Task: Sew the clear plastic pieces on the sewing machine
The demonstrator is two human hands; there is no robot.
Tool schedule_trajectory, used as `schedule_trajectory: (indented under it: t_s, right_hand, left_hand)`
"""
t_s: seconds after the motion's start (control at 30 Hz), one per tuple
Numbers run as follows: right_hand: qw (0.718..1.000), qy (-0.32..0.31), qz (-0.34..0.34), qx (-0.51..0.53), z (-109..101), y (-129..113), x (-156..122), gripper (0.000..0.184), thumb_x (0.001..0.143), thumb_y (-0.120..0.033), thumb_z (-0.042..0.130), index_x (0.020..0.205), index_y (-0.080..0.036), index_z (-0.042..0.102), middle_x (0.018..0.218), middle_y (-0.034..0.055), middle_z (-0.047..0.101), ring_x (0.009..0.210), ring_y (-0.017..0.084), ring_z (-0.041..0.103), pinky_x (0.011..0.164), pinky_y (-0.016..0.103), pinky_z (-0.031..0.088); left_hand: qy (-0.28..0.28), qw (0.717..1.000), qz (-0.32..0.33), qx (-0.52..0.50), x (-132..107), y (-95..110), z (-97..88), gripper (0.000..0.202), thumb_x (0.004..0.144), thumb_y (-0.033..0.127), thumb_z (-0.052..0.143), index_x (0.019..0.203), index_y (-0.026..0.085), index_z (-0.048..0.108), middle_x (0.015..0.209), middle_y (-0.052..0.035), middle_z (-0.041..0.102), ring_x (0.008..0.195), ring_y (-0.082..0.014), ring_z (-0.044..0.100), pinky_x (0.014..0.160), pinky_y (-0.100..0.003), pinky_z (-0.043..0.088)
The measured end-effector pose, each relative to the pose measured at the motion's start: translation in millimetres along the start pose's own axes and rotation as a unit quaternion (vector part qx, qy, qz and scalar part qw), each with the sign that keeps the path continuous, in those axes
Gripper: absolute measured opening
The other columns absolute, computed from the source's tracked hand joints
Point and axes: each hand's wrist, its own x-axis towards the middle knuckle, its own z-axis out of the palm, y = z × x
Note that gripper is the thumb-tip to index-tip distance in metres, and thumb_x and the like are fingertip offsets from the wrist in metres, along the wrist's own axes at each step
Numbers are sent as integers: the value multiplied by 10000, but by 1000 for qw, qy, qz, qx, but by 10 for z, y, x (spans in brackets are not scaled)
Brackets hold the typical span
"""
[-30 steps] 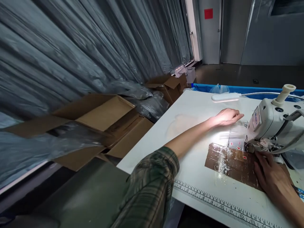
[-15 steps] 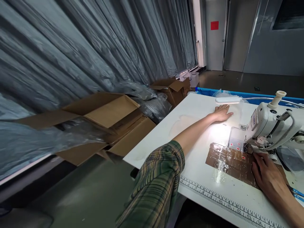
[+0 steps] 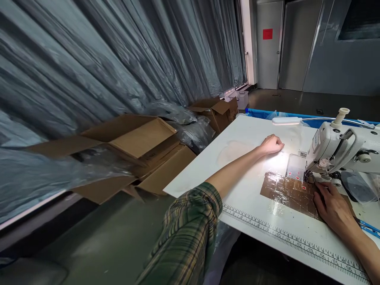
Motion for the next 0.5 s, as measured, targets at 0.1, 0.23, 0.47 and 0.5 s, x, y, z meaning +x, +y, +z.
schedule_trajectory:
  t_s: [0.1,0.23,0.47,0.5]
  right_hand:
    - [1000,1,1,1,11,12,1,494,1017,-415,325,1179,-121,686,1052,185,668,845,276,680,690,402,605]
    - [1000,4,-4,-2,34,25,-5,502,1016,-415,318,1183,-113,683,1043,188,675,840,278,682,694,416,612]
    - [1000,8,-11,-27,18,23,-4,468,1019,-391,334,1155,-133,700,1009,171,687,786,256,682,655,390,613]
    - [999,5,-15,-28,8,26,-1,467,1021,-392,335,1150,-135,703,988,165,688,776,249,680,648,378,611]
  left_hand:
    - [-3,999,1,-45,-24,4,0,82,769,119,618,717,162,666,988,-101,726,1072,-267,647,966,-313,493]
    - [-8,991,-11,-130,-33,-1,7,79,808,102,591,841,166,620,920,-74,702,977,-217,661,912,-307,517]
    - [-52,954,-53,-289,21,-53,81,346,848,-2,530,1167,132,511,1031,-105,711,778,-115,699,788,-267,569]
    - [-56,950,-56,-301,24,-62,86,368,836,-12,553,1174,128,514,1049,-114,709,775,-113,700,788,-269,571]
